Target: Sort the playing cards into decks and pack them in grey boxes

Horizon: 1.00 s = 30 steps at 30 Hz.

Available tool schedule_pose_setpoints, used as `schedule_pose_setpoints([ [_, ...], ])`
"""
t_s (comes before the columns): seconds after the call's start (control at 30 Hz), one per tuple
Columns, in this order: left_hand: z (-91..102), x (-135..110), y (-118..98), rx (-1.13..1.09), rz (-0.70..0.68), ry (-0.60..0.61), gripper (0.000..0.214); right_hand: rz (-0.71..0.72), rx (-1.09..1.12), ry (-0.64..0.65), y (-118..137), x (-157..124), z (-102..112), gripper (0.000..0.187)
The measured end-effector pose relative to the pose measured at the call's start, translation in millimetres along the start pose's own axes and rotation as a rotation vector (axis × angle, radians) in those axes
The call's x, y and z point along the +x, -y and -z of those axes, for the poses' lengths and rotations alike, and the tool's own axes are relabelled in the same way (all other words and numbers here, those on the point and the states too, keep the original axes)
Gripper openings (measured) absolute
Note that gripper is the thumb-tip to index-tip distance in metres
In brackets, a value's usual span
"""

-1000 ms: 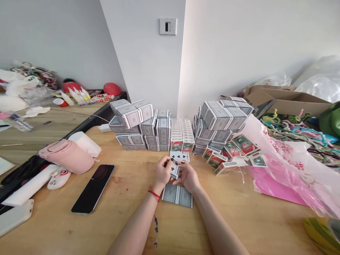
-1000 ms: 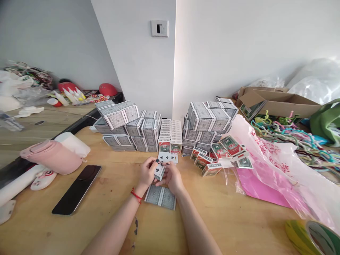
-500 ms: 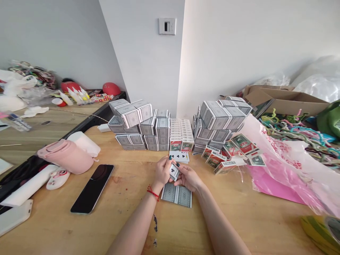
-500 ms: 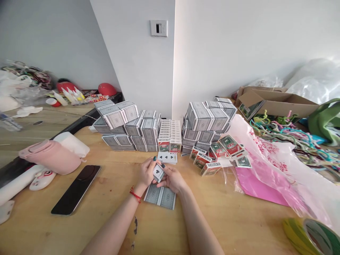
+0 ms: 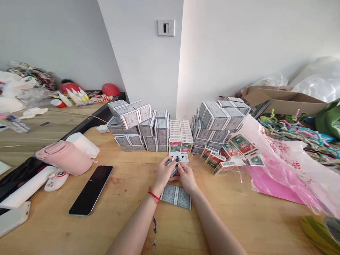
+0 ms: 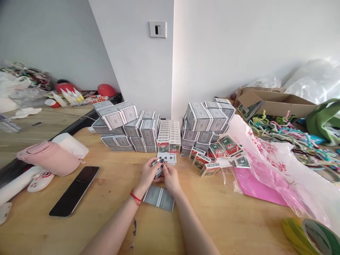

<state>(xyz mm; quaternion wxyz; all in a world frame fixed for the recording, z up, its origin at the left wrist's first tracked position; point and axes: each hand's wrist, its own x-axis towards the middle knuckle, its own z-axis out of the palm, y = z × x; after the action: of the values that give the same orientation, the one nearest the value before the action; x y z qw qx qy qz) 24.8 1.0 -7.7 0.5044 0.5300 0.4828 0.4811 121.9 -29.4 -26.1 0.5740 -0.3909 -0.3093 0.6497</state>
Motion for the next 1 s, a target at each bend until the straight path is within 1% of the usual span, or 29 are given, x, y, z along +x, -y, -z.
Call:
schedule_pose_setpoints([
  [0.1,-1.9,-0.9,1.6,0.019,0.014,-0.043,0.022,-0.002,-0.024,0.027,0.2,-0.6,-0.6,0.032],
  [0.27,0.6,0.3,4.9,0.003,-0.015,-0.027,0.018,-0.008,-0.004,0.053,2.7,-1.6,-0.9,0.034],
  [0.37,1.9,1.7,6.9,-0.037,0.0,-0.017,0.017,-0.019,0.012,0.055,4.8,-3.4,-1.9,0.034],
  [0.6,2.3,3.2,8.2,-0.217,0.091,0.081,0.014,-0.112,0.001,0.131,12.6,-8.5,-1.8,0.033],
  [0.77,2.0,3.2,3.4,-0.334,0.157,0.122,0.015,-0.119,-0.037,0.138,13.1,-8.7,-1.5,0.035],
  [0.87,2.6,4.0,2.4,-0.34,0.161,0.143,0.016,-0.103,-0.057,0.132,11.2,-8.1,-1.5,0.035],
  [1.0,3.9,5.6,3.6,-0.286,0.142,0.158,0.016,-0.084,-0.081,0.14,9.5,-6.9,-0.1,0.036],
])
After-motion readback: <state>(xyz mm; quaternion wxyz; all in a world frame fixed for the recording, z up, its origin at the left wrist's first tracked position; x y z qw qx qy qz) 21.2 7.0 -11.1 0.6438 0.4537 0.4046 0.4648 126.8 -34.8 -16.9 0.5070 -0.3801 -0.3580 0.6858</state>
